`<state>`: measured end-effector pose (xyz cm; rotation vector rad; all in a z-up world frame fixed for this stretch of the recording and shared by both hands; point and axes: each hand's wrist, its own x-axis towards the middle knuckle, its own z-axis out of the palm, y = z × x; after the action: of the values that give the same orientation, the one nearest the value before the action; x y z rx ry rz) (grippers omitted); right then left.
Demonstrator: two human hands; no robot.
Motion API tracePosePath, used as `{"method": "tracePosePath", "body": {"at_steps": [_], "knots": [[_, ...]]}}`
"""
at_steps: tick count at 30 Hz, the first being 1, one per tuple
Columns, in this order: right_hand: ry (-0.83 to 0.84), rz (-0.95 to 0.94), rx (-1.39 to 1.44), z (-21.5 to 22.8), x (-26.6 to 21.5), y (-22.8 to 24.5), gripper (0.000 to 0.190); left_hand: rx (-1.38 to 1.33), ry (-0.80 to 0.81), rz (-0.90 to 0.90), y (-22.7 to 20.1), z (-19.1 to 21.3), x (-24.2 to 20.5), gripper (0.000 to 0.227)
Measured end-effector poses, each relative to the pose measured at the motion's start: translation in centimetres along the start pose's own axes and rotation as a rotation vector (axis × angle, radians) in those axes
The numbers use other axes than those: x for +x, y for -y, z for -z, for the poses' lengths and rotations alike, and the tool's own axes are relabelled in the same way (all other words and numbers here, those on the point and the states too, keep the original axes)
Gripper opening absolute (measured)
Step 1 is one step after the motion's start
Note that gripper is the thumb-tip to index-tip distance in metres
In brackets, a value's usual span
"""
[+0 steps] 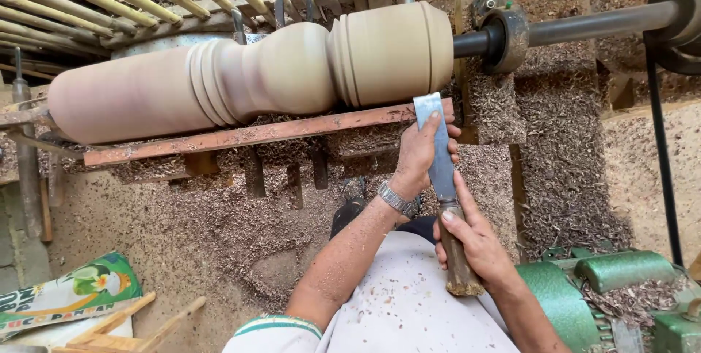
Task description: Shaping a piece of wood on a rotating lathe using a chisel to create a furniture leg.
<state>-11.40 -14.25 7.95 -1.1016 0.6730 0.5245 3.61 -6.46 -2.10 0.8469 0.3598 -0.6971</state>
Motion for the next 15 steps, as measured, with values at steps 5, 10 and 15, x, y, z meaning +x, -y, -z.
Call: {"method": "tracePosePath", "body": {"at_steps": [5, 10, 15], "knots": [[-0.001, -0.004, -0.012, 0.07, 0.32, -0.08, 0.083, -0.012, 0.028, -0.012, -0.34, -0.04, -0.39, 0.039], [-0.010, -0.010, -0.023, -0.14, 0.24, -0.21, 0.082, -0.007, 0.026, -0.012, -0.53, -0.07, -0.77, 0.036], [-0.038, -0.036, -0.026, -0.66, 0.13, -0.02, 0.082, 0.018, -0.016, -0.005, -0.71, -0.03, -0.81, 0.037]]}}
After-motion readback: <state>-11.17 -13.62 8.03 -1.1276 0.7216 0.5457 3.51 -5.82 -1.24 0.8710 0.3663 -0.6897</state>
